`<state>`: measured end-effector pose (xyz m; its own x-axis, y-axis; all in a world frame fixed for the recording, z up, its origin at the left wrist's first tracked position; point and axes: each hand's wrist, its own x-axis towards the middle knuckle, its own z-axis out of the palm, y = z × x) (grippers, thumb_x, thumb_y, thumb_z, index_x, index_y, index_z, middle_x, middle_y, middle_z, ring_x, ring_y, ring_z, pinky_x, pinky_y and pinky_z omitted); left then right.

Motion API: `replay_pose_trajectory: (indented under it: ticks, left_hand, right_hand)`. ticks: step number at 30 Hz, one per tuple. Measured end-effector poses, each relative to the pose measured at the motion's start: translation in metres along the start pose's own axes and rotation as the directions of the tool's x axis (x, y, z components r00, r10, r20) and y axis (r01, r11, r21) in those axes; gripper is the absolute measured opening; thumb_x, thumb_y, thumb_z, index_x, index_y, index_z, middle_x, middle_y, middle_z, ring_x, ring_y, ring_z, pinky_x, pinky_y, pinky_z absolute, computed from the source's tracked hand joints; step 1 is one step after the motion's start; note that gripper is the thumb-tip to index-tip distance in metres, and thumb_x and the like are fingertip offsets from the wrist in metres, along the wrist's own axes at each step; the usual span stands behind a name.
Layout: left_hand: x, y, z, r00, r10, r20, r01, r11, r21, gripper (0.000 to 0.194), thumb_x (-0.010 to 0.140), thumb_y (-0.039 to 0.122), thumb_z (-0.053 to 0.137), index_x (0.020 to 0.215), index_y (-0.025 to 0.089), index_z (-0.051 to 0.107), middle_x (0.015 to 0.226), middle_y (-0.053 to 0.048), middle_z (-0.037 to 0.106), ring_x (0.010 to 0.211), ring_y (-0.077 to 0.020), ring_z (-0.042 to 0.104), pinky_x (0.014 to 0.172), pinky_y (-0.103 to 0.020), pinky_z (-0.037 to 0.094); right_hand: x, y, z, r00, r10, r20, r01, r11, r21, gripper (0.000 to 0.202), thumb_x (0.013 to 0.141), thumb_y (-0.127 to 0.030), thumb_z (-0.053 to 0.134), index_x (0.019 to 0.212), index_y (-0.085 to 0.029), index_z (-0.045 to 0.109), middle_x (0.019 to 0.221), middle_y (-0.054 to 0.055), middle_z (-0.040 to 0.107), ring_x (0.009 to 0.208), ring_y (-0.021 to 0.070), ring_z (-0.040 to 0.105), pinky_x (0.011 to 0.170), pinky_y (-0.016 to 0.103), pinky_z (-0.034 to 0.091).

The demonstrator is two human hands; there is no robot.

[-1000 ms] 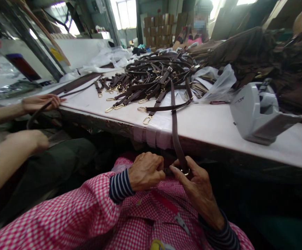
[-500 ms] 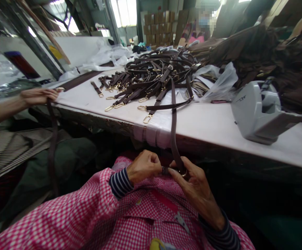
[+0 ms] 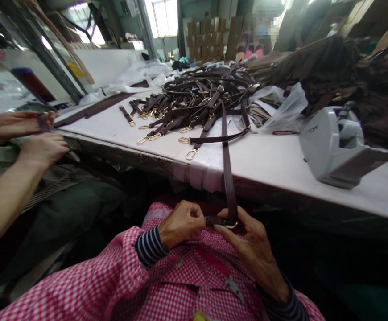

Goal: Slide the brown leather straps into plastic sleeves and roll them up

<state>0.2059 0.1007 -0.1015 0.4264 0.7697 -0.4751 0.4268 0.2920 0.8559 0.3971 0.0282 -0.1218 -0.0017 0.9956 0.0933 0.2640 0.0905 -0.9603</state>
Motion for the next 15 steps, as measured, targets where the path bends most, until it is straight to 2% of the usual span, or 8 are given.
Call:
replay_pose_trajectory:
  ticks: [2,5,9,15]
  left_hand:
    - [-0.0021,-0.0006,0.0019,1.000,0.007,-0.020,-0.007,1.000,-0.018,0.013,0.063,0.030,0.062,0.062,0.017,0.059,0.051,0.004,0.056,0.047,-0.0097,0.049,0.047,-0.021,0.035]
    - [-0.0024,-0.0022,0.0030,0.999,-0.009,-0.046,0.005,0.996,-0.086,0.014,0.061,0.030,0.063,0.064,0.016,0.061,0.051,0.003,0.058,0.046,-0.0096,0.049,0.046,-0.021,0.035]
    - [0.0006,-0.0054,0.0004,0.998,-0.044,-0.042,0.035,0.979,-0.199,0.014,0.060,0.030,0.060,0.062,0.016,0.062,0.051,0.000,0.060,0.044,-0.0095,0.048,0.045,-0.021,0.033]
    - [0.0052,-0.0062,-0.0004,0.997,-0.055,-0.048,0.046,0.985,-0.165,0.011,0.060,0.027,0.057,0.058,0.017,0.060,0.050,0.001,0.058,0.044,-0.0090,0.045,0.046,-0.022,0.032]
  right_hand:
    - [0.0000,-0.0006,0.0047,0.998,-0.042,-0.053,0.040,0.999,-0.029,0.011,0.093,-0.028,0.072,0.095,-0.021,0.064,0.086,0.000,0.066,0.076,0.0169,0.065,0.068,0.026,0.051]
    - [-0.0001,-0.0025,0.0081,0.996,-0.077,-0.043,0.074,0.995,-0.071,0.011,0.094,-0.027,0.070,0.090,-0.021,0.062,0.082,0.000,0.063,0.071,0.0163,0.062,0.066,0.027,0.049]
    - [-0.0012,-0.0046,0.0062,0.994,-0.103,0.028,0.105,0.988,-0.115,0.010,0.096,-0.024,0.067,0.091,-0.021,0.059,0.084,0.000,0.060,0.072,0.0164,0.059,0.065,0.028,0.046]
    - [0.0005,-0.0095,-0.0013,0.969,-0.138,0.203,0.162,0.981,-0.106,0.008,0.101,-0.021,0.061,0.093,-0.021,0.057,0.088,0.000,0.056,0.075,0.0153,0.054,0.067,0.028,0.042]
